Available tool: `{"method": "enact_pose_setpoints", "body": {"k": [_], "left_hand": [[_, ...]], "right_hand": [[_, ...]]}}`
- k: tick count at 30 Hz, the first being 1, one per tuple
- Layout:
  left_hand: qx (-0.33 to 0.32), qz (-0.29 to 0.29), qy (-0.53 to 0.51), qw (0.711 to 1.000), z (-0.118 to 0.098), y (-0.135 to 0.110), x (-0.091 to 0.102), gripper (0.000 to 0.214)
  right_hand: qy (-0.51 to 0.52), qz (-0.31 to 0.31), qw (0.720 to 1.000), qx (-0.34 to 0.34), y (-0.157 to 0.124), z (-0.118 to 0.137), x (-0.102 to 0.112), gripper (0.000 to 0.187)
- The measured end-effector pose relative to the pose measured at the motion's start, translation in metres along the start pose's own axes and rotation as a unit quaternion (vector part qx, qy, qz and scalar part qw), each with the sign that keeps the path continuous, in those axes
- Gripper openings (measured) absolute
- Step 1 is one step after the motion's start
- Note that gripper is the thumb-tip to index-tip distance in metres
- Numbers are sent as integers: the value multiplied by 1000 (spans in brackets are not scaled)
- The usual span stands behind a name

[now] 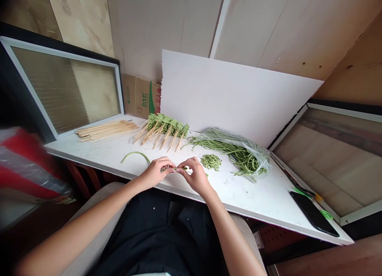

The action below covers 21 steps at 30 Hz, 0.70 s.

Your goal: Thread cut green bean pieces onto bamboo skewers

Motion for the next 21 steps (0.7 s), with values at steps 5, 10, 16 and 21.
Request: {"method": "enact_pose_setpoints", "body": {"k": [5,10,16,21], "left_hand": [[-12,0,8,1000,-7,-2,2,10],[-38,-4,33,999,-10,-3,0,16],[-49,-1,28,998,-14,-5,0,29],[-40,41,-63,996,-20,-5,0,29]], "right_hand": [[0,-14,999,30,2,7,1,29],[1,-17,999,47,2,14,-3,24],[67,-29,996,41,0,11,-6,30],[158,-26,987,-2,-4,-3,-15,48]]}}
Point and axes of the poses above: each hand's wrist, its own y-axis towards the middle knuckle, its own x-axis out of the back of the hand, z = x × y, the point moved 7 cm from there along y, towards the middle knuckle, and after that the axes turned 14 degrees about x, right-handed, at the moved point
